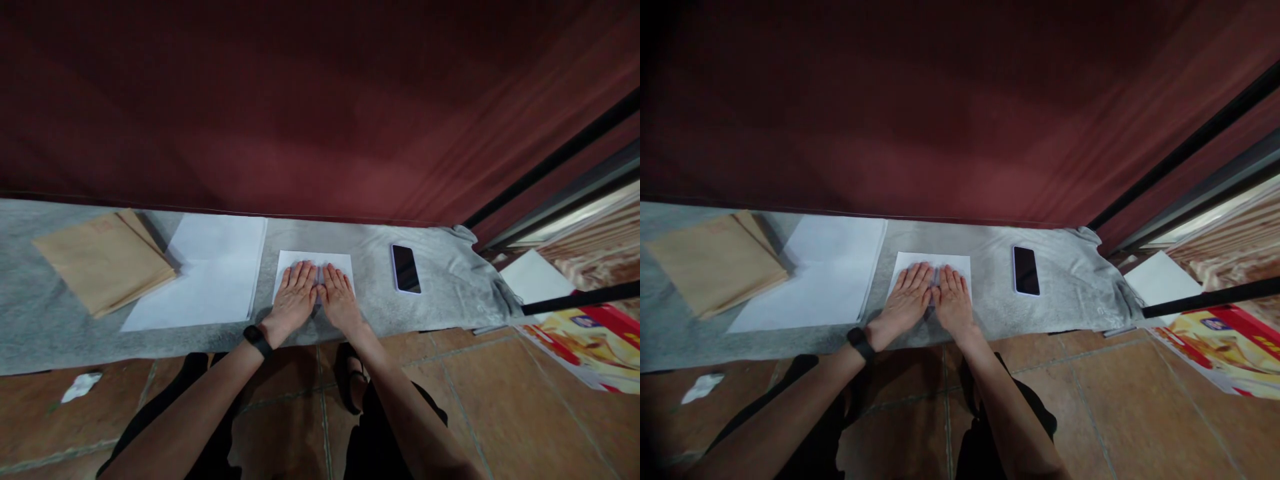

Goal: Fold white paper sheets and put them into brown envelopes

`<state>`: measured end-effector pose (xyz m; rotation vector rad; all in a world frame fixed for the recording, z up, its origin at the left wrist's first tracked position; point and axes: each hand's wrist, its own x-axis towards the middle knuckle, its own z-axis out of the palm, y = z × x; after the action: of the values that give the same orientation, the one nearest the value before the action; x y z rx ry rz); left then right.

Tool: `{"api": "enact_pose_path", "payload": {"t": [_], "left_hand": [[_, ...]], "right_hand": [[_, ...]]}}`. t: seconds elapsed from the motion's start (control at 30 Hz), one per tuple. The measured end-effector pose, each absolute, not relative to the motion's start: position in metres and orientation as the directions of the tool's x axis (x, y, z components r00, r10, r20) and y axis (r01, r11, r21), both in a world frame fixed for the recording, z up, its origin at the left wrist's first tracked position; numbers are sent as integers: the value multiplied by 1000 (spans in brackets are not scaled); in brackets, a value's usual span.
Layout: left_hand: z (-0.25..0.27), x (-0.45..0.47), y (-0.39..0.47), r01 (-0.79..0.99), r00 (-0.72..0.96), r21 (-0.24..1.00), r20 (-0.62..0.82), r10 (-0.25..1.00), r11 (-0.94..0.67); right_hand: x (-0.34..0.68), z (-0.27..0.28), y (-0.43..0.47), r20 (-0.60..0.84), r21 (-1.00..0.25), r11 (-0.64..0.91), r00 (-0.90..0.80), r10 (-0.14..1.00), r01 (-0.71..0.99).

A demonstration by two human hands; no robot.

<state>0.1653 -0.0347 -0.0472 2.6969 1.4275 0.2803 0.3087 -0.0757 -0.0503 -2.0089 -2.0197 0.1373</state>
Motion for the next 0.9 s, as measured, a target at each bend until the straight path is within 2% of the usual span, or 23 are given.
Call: {"api": "enact_pose_path", "payload": {"t": [0.33, 0.6, 0.9], "left_hand": [[-52, 168, -11, 814, 553, 126, 125, 824, -566], [-52, 170, -8, 805, 568, 106, 144, 810, -584], [-54, 170, -6, 773, 623, 32, 149, 768, -633]], "right_hand": [[305, -54, -73, 137, -260, -6, 43, 990, 966], [309, -45, -55, 124, -333, 15, 28, 992, 943], [299, -54, -35, 141, -280, 38, 2, 990, 959]]}}
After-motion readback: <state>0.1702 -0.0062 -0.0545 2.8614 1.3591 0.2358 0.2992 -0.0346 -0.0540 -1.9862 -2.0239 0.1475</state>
